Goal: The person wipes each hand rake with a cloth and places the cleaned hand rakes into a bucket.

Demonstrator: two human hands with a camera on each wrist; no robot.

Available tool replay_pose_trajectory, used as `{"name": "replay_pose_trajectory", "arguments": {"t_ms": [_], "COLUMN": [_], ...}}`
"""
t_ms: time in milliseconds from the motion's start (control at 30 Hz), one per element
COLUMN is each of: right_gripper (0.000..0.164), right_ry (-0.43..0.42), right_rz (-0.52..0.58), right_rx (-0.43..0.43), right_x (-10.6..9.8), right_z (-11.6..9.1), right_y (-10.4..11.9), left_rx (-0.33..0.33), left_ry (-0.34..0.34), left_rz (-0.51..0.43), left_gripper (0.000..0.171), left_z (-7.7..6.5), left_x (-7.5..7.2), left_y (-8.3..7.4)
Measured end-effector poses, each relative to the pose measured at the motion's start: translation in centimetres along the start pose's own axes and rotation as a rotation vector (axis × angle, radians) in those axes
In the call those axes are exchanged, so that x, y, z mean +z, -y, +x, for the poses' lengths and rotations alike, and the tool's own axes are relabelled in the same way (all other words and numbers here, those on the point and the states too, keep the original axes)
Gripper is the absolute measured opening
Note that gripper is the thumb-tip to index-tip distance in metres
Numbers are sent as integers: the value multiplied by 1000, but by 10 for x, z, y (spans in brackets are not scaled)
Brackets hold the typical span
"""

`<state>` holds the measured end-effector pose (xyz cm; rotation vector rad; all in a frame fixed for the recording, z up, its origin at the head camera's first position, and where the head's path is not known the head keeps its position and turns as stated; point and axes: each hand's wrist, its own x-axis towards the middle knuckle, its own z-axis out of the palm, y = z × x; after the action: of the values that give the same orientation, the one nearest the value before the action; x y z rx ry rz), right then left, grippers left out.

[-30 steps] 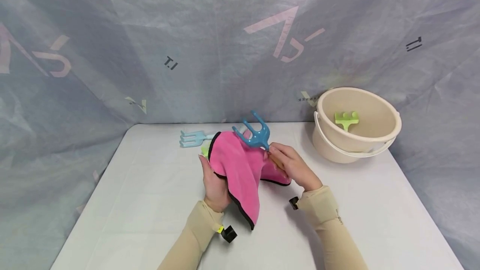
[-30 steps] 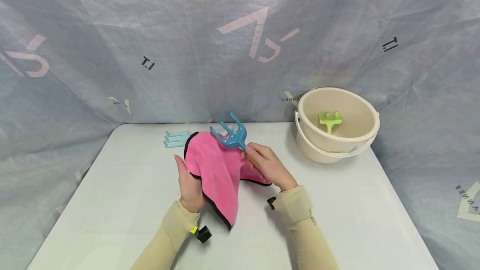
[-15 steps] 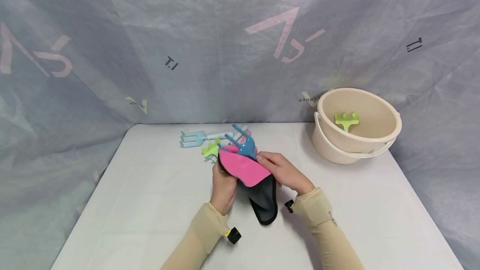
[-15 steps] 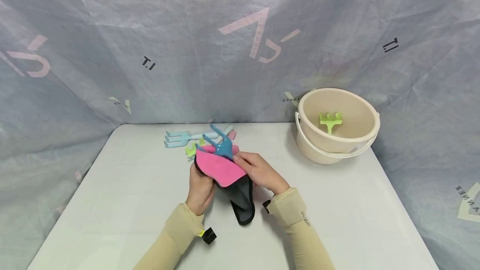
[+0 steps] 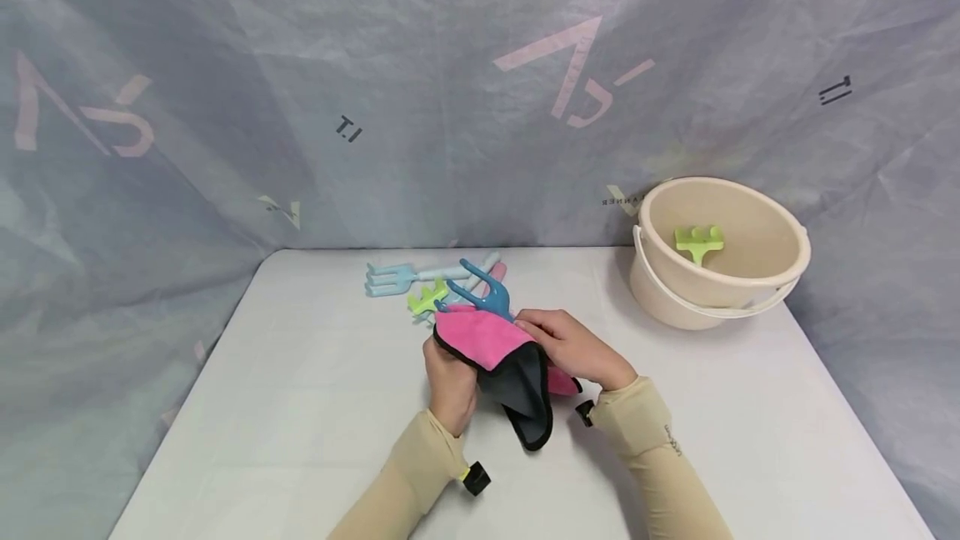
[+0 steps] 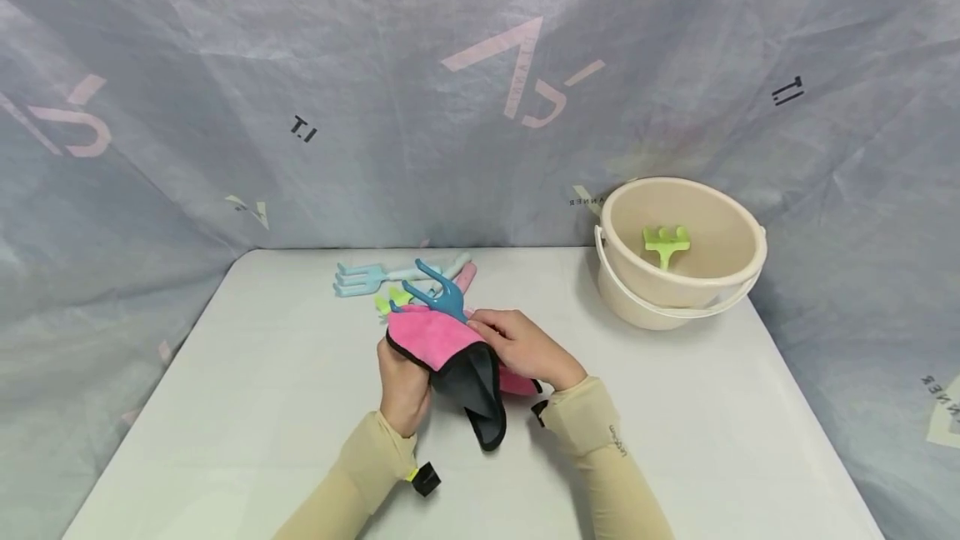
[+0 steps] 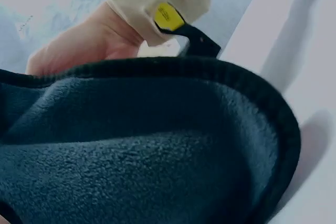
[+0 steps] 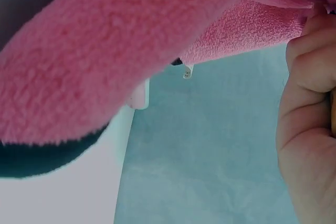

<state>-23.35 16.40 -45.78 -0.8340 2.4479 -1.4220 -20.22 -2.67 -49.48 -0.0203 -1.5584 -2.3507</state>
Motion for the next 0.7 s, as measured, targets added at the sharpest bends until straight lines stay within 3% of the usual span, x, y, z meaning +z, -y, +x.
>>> {"name": "replay_pose_trajectory", "arguments": {"t_ms": [167,367,533,700], "right_gripper": [26,32,33,27], "right_ry": [15,9,18,29], "right_rz": [63,49,-5,-19], "right_rx": [-3,-14,-63,-67], "right_x": [-1,-2,-2,-4], "right_z": [0,-5,-3,-2], "right_y": [2,1,3,4], "left_rx": [1,-112,-129,-153], "left_ry": [-12,-11,-43,7], "left_rz": [37,-6,-22,-12], "left_gripper": [10,4,17,27], "left_z": [7,12,12,19], "left_x": [-4,-10,-17,-23], "left_y": [-5,-4,-3,-5]}}
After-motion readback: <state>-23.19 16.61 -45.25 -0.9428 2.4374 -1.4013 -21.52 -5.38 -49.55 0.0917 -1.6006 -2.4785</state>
